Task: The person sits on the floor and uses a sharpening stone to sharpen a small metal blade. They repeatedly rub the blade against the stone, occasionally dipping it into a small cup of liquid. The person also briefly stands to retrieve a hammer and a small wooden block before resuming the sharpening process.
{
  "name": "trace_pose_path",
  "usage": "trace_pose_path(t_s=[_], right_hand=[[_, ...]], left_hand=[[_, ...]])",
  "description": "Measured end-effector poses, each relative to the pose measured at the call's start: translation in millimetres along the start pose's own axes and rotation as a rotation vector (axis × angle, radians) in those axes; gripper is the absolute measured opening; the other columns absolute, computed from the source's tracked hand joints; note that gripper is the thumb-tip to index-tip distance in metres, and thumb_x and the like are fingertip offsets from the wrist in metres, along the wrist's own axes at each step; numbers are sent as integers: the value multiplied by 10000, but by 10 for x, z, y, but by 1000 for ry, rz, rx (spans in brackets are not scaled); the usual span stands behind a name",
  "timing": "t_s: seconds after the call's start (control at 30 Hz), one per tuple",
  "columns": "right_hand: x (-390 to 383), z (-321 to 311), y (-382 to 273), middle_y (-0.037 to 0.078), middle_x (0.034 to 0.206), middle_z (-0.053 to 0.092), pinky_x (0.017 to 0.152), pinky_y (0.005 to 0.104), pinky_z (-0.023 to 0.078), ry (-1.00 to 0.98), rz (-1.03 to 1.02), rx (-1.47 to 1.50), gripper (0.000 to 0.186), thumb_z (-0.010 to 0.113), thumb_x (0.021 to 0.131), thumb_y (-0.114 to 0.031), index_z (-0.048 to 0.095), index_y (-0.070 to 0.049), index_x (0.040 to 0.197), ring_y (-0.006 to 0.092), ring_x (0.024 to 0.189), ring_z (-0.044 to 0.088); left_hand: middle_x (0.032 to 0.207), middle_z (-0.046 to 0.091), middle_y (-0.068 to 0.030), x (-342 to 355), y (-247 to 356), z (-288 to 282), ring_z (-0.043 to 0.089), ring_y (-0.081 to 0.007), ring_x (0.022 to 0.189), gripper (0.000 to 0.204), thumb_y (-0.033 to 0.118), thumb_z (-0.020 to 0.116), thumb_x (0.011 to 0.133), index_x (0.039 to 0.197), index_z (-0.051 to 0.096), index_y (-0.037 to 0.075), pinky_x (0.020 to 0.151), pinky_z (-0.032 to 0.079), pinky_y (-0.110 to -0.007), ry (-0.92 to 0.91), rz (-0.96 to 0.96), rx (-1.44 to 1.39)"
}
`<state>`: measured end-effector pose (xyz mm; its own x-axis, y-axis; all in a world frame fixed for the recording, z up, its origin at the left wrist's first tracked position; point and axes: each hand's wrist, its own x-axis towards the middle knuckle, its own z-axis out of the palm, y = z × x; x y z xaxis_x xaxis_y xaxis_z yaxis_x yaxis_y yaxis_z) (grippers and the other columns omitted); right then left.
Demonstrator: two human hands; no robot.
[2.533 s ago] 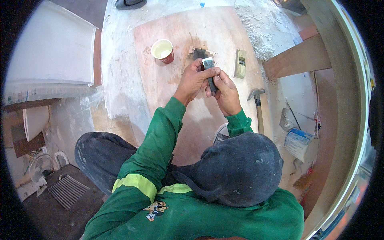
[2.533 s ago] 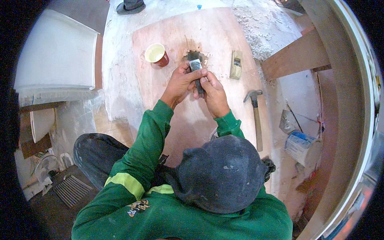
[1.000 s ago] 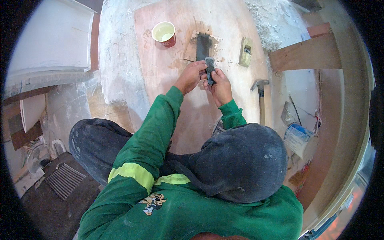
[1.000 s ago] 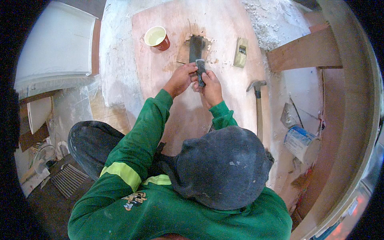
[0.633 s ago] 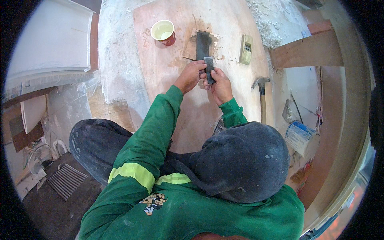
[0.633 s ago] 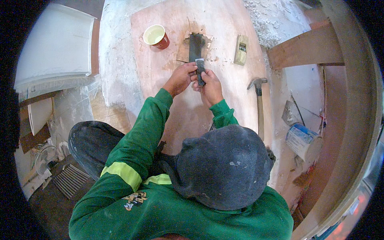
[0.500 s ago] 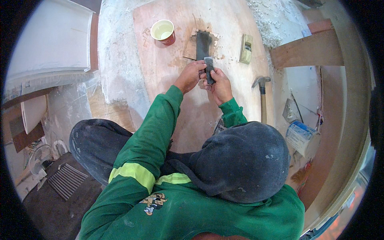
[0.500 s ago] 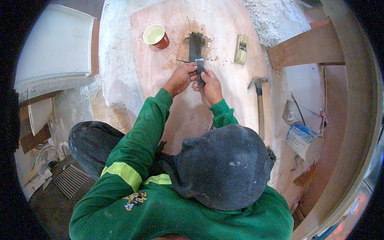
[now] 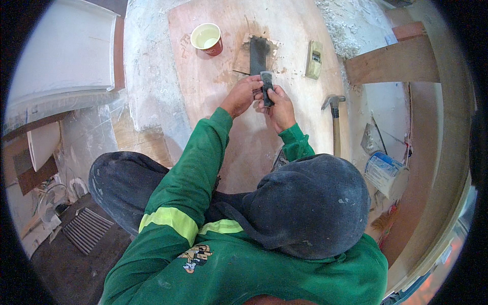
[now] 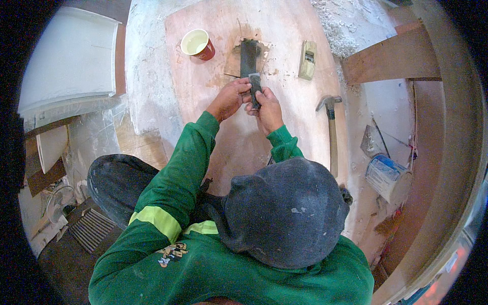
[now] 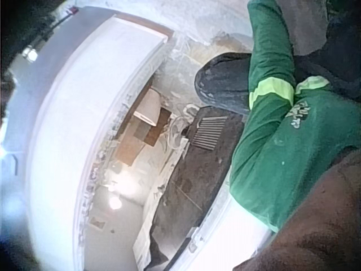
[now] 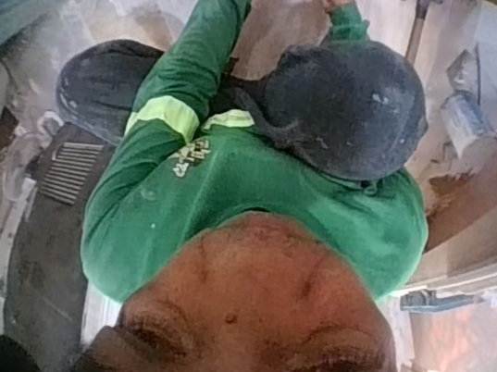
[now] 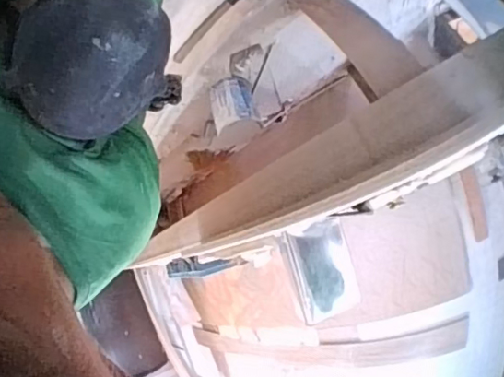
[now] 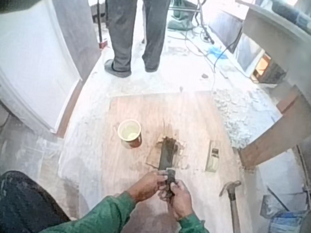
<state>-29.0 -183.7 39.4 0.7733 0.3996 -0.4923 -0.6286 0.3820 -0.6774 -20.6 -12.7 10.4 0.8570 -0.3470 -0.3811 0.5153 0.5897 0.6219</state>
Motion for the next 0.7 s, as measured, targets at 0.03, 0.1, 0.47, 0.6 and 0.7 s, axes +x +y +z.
trace_pose_path(t_s=[0.03,0.1,0.47,0.6,0.7], right_hand=[[1,-4,6,90,953,696,620,289,515,2,3,1,178,450,1120,-195,540,-62,1195,157,721,649],[-3,-3,8,82,958,696,623,287,516,7,2,-10,181,458,1117,-197,544,-66,1206,155,723,648],[-57,7,-38,14,1008,692,718,280,524,37,-60,-98,199,492,1103,-215,589,-113,1243,129,883,647],[-63,32,-96,9,1028,691,753,284,526,18,-102,-100,218,490,1104,-222,598,-116,1261,126,914,645],[-79,42,-162,6,1029,688,761,283,528,17,-116,-118,222,488,1106,-219,598,-115,1268,122,920,643]], left_hand=[[1121,720,-76,0,-8,-14,682,-163,939,268,95,521,1057,1288,614,-3,886,557,-307,-5,-1,3],[1120,720,-72,-1,-21,-21,681,-161,937,264,97,520,1060,1284,619,-1,884,558,-306,-8,4,19],[1007,661,2,-127,219,271,575,-106,845,313,133,574,1056,1322,632,-20,813,494,-253,40,50,340],[1019,666,6,-175,352,364,580,-99,863,369,142,599,1051,1382,626,-18,816,499,-254,37,108,401],[1048,670,4,-184,430,477,590,-99,895,406,129,610,1046,1434,611,7,847,508,-256,44,144,449]])
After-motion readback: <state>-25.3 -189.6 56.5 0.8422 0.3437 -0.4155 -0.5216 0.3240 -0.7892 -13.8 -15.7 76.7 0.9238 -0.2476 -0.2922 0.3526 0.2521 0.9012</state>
